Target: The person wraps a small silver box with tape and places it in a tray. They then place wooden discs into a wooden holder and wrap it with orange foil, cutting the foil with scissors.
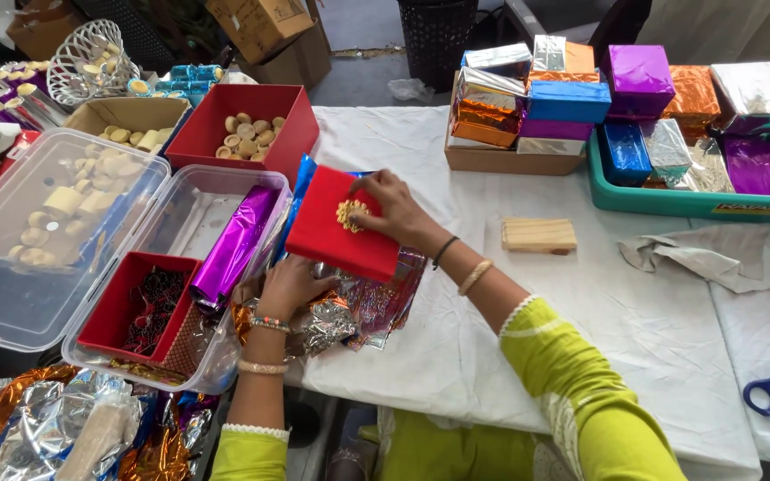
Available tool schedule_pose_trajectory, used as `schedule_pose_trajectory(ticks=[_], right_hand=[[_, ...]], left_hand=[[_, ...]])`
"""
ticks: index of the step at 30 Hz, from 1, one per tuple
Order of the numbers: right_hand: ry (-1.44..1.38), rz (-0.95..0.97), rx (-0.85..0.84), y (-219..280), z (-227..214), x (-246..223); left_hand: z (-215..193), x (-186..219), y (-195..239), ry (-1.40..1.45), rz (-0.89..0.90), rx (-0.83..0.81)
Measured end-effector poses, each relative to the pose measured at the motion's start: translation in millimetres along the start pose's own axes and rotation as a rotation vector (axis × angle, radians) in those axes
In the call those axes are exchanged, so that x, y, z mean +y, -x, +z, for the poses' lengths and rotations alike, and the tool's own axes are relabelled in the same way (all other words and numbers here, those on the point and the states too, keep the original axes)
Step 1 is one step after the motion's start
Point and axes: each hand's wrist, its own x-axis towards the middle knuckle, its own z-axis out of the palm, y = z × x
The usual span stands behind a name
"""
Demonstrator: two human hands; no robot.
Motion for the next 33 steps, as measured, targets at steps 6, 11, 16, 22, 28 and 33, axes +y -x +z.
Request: schedule_pose_trajectory(ticks=[6, 11, 16, 22, 28, 33], right_hand=[[0.306, 0.024, -0.086, -19, 39, 52], [0.476, 0.036, -0.15, -21, 50, 48], [0.542, -0.066, -0.14, -23, 53, 72], [0.052, -0.071, -0.159, 18, -20, 54], [-0.722, 0.08, -0.393, 96, -112, 22], [-0.655, 0.146, -0.05, 142, -156, 79]], left_hand=[[-40, 31, 47, -0.027, 0.037, 0.111], [-42, 27, 75, 0.021, 0.046, 0.181], [-86, 65, 114, 0.095, 0.094, 0.297], [-108, 124, 91, 0.277, 0.251, 0.507], [-97, 204, 9, 0.393, 0.303, 0.559], [-62, 258, -68, 0.719, 0.419, 0.125]])
